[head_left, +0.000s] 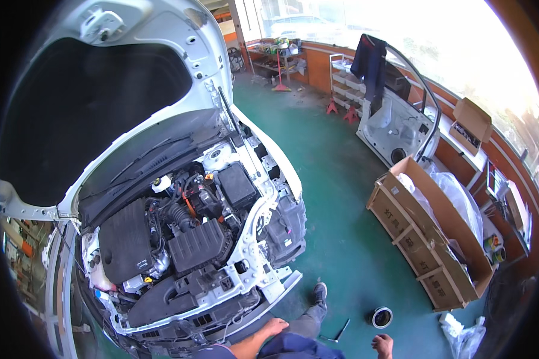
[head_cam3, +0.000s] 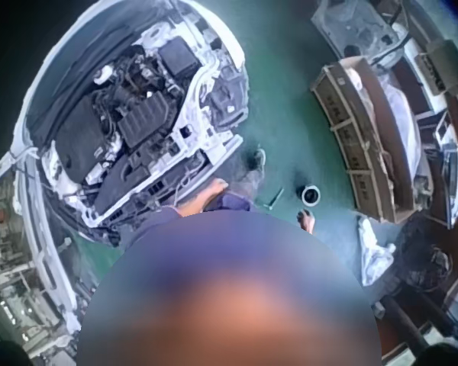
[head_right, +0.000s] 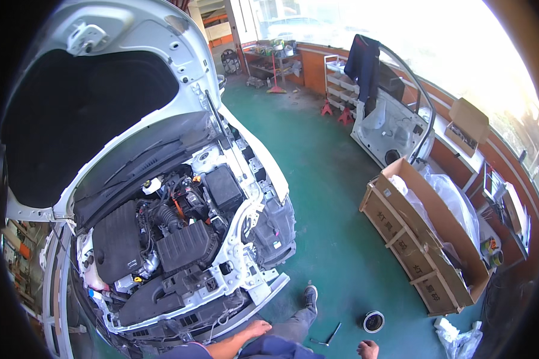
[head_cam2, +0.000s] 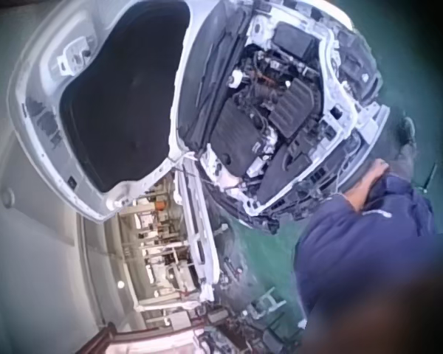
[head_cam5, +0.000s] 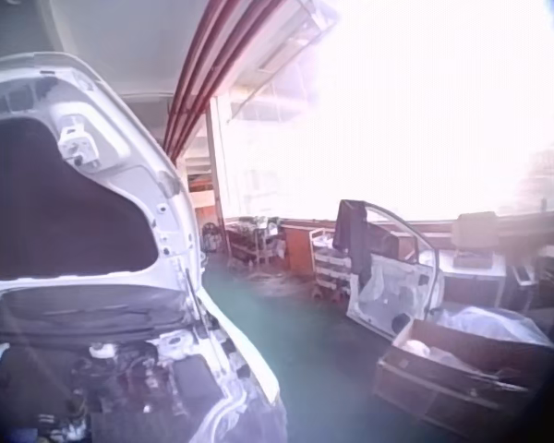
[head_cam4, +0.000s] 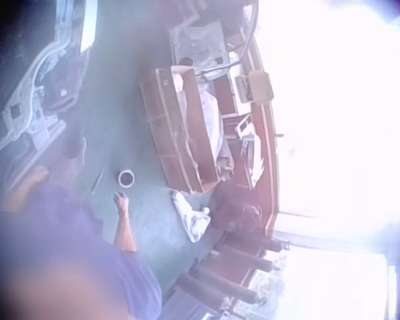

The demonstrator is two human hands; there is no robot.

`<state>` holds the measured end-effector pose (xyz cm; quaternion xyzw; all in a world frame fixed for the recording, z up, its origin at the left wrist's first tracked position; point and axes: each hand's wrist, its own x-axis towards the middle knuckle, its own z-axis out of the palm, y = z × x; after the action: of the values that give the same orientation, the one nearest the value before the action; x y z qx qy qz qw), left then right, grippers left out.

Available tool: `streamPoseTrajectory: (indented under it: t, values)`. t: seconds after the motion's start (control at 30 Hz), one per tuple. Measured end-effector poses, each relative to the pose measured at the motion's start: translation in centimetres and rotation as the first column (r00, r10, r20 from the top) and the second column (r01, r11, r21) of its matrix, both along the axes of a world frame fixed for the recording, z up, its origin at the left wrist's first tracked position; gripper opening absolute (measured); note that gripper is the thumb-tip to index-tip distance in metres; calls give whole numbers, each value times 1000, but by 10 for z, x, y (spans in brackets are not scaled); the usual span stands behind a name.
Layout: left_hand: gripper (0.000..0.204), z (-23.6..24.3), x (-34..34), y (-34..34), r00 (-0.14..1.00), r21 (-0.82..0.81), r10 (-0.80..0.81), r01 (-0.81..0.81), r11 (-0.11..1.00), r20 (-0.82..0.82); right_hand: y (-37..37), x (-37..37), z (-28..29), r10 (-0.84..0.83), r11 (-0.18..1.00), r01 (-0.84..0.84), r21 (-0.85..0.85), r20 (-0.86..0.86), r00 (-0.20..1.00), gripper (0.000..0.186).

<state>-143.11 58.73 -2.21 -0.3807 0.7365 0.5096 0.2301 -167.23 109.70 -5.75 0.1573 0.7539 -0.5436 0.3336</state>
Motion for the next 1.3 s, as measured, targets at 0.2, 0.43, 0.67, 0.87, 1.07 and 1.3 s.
streamPoseTrajectory:
  t: [0.2, 0.43, 0.67, 0.87, 1.07, 1.3]
  values:
    - [52, -33, -59, -59, 898, 45, 82, -113, 993, 432, -28, -36, -25, 469, 860, -451, 240, -18, 883, 25]
    - [50, -33, -217, -156, 978, 196, 206, -208, 958, 29, -100, -200, 3, 392, 884, -381, 271, 16, 920, 22]
    - [51, -1, -377, -168, 944, -41, 197, -215, 976, -266, -119, -356, -19, 648, 760, -580, 294, -416, 638, 23]
    - [46, -30, -458, -167, 985, 3, 149, -149, 989, -90, -242, -515, -17, 671, 724, -649, 235, -20, 741, 19]
    - [49, -38, -462, -174, 905, -76, 398, -391, 917, 151, -326, -688, 11, 735, 655, -720, 227, 25, 677, 16]
    - [48, 15, -508, -177, 767, -59, 642, -641, 765, -17, -447, -846, 20, 672, 718, -666, 202, 49, 739, 14]
